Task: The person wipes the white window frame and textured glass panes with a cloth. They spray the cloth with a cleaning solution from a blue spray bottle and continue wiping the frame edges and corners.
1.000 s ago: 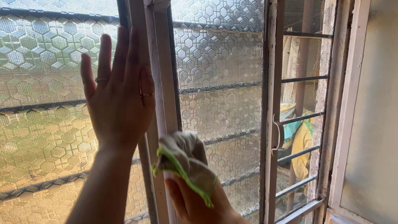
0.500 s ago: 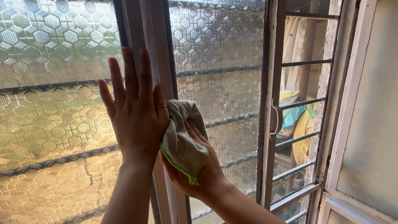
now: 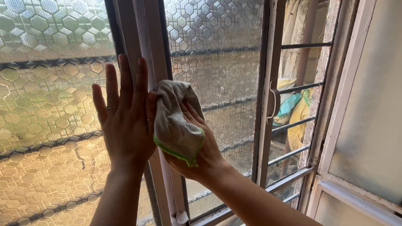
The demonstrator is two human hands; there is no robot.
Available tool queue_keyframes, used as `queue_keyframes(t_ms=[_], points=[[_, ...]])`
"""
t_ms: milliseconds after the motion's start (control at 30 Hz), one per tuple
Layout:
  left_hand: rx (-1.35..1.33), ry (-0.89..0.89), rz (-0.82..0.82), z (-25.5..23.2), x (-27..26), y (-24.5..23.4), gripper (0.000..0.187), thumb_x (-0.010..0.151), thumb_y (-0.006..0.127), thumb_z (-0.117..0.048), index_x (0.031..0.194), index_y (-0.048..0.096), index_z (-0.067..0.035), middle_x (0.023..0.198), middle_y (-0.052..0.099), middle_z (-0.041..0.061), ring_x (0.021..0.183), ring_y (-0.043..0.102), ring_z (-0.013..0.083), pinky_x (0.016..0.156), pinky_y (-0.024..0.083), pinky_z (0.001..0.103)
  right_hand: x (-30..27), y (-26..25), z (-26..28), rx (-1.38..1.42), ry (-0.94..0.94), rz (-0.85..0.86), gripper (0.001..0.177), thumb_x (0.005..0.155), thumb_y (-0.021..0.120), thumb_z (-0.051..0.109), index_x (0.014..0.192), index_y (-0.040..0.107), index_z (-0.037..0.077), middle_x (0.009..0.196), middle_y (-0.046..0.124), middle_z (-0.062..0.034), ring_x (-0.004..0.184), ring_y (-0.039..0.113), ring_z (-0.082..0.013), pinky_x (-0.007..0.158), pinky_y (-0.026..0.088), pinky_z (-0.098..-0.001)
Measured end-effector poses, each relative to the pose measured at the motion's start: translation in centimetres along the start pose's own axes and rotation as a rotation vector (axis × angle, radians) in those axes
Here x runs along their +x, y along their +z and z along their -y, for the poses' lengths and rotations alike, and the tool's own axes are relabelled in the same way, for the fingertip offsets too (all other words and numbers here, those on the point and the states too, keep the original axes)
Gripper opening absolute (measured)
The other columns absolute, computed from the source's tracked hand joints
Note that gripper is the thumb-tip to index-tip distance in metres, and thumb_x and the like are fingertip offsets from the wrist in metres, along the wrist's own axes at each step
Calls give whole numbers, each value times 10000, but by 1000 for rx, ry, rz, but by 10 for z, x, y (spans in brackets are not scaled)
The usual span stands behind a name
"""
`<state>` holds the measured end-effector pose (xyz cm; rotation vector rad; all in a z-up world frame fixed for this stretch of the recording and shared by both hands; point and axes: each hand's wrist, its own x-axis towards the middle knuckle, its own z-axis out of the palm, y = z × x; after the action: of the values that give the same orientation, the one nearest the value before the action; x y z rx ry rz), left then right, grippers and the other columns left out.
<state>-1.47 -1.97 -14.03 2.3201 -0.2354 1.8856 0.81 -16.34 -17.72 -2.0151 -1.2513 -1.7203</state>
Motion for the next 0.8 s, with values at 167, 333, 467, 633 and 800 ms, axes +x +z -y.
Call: queue_keyframes(t_ms=[167, 333, 467, 633, 800], points=[[-13, 54, -6, 6, -2, -3, 557, 1146, 218, -388, 1680, 202, -229, 1753, 190, 65, 1622, 127, 254, 1311, 30, 498, -22, 5, 14, 58, 41, 21, 351, 1047, 568, 147, 1385, 554, 54, 1459, 566, -228, 1476, 514, -369, 1336, 328, -461], [-5, 82, -24, 8, -7, -3, 539, 1159, 270, -354, 1678, 209, -221, 1749, 215, 75, 1622, 149, 266, 1321, 58, 499, -56, -3, 24, 277, 132, 149, 506, 920, 611, 159, 1400, 526, 21, 1466, 530, -259, 1459, 435, -390, 1281, 240, -490], [2, 75, -31, 8, -8, -1, 539, 1157, 277, -354, 1675, 237, -211, 1745, 227, 72, 1617, 157, 261, 1314, 68, 495, -52, 2, 18, 229, 147, 120, 497, 988, 596, 165, 1454, 499, 22, 1538, 503, -225, 1504, 418, -338, 1307, 246, -455], [32, 71, -44, 10, -8, 2, 547, 1164, 285, -398, 1674, 283, -201, 1739, 259, 59, 1608, 187, 240, 1308, 87, 476, -28, 5, -3, 94, 38, 38, 466, 1017, 636, 248, 1425, 526, 53, 1543, 518, -215, 1508, 447, -320, 1320, 285, -445], [13, 91, -75, 13, -10, 3, 555, 1171, 299, -428, 1656, 324, -159, 1710, 333, 59, 1597, 215, 228, 1303, 112, 452, 7, 3, -16, -117, -65, 25, 346, 1013, 654, 221, 1321, 583, 82, 1483, 533, -255, 1465, 492, -368, 1281, 337, -444]])
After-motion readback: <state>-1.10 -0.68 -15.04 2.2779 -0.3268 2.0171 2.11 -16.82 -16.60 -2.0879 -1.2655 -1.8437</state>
